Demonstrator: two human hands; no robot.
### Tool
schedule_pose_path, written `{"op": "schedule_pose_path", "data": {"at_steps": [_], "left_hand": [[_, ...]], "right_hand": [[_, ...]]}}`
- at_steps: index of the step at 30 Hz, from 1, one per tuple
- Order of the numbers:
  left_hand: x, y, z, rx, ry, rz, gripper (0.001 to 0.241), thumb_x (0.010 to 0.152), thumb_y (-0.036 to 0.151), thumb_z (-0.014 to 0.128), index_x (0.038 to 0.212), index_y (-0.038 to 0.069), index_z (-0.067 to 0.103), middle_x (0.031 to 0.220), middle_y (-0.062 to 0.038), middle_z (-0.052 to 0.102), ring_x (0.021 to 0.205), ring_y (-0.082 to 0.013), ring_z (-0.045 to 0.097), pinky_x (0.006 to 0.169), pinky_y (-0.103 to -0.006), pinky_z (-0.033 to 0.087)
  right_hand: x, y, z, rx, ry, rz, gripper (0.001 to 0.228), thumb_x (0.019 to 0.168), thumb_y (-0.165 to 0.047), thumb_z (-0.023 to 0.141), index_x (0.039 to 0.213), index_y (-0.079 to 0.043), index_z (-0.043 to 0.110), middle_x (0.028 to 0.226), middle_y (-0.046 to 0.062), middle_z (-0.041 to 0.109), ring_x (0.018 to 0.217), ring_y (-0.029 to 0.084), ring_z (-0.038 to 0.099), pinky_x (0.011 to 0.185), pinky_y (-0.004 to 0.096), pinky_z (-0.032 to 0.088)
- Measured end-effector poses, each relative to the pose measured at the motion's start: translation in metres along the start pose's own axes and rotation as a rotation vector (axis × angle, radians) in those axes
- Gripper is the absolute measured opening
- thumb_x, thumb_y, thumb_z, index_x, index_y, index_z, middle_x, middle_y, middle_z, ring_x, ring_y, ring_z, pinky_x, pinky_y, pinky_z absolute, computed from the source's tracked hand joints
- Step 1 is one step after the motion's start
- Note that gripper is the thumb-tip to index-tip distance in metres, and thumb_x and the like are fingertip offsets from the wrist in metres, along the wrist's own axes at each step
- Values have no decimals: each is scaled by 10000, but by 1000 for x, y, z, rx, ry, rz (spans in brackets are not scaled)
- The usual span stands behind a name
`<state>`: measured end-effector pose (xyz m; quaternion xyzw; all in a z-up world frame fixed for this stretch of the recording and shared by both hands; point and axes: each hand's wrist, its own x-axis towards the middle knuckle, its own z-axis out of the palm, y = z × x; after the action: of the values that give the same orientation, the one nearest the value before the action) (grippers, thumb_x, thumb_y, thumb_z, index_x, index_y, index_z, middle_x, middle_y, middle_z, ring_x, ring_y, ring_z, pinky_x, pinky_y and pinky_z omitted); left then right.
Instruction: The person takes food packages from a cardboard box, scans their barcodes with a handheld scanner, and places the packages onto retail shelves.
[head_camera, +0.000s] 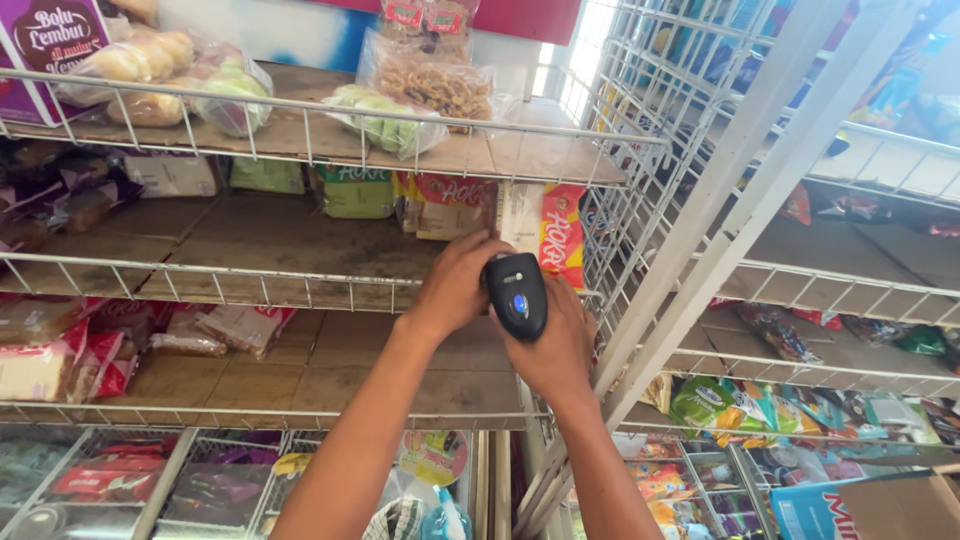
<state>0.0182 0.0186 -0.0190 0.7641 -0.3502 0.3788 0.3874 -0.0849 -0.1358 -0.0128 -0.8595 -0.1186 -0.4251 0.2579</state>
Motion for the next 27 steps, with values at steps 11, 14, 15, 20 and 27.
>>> {"op": "schedule_pose_path", "data": {"at_steps": [11, 14, 15, 20, 27], "left_hand": [[2, 7, -7, 121, -45, 19, 526, 668, 73, 824, 1176, 55, 688, 1210, -161, 675, 1109, -404, 591, 971, -586, 411], [2, 19, -14, 174, -158, -110, 584, 583, 28, 850, 1129, 155, 687, 1125, -54, 747, 1133, -341, 635, 1064, -655, 325], [1, 22, -14, 171, -161, -112, 584, 583, 28, 850, 1129, 155, 687, 1125, -54, 747, 1133, -341, 635, 1064, -655, 325], [0, 19, -12, 16, 43, -32, 998, 581, 45, 856, 1445, 62, 358, 1109, -183, 720, 1094, -425, 641, 1008, -622, 377], [-4, 14, 2, 190, 87, -132, 507, 774, 61, 791, 1259, 84, 645, 1008, -188, 719, 969, -398, 673, 870, -483, 525]], "right_hand": [[4, -5, 4, 150, 66, 62, 541, 810, -441, 830, 1150, -49, 675, 1184, 158, 632, 1119, 348, 623, 956, 491, 503], [-1, -4, 9, 81, 117, -40, 649, 744, -415, 845, 1233, -28, 669, 1288, 192, 592, 1154, 391, 603, 974, 515, 464], [-3, -3, 10, -10, 164, -94, 655, 732, -418, 854, 1229, -32, 675, 1358, 223, 556, 1207, 432, 580, 969, 517, 440], [-2, 8, 14, -81, 129, -114, 742, 751, -474, 851, 1266, 17, 643, 1443, 277, 521, 1143, 415, 610, 990, 525, 414], [-2, 3, 0, 1, 39, 32, 700, 767, -497, 821, 1258, -22, 670, 1304, 187, 641, 1094, 384, 669, 966, 496, 485]]}}
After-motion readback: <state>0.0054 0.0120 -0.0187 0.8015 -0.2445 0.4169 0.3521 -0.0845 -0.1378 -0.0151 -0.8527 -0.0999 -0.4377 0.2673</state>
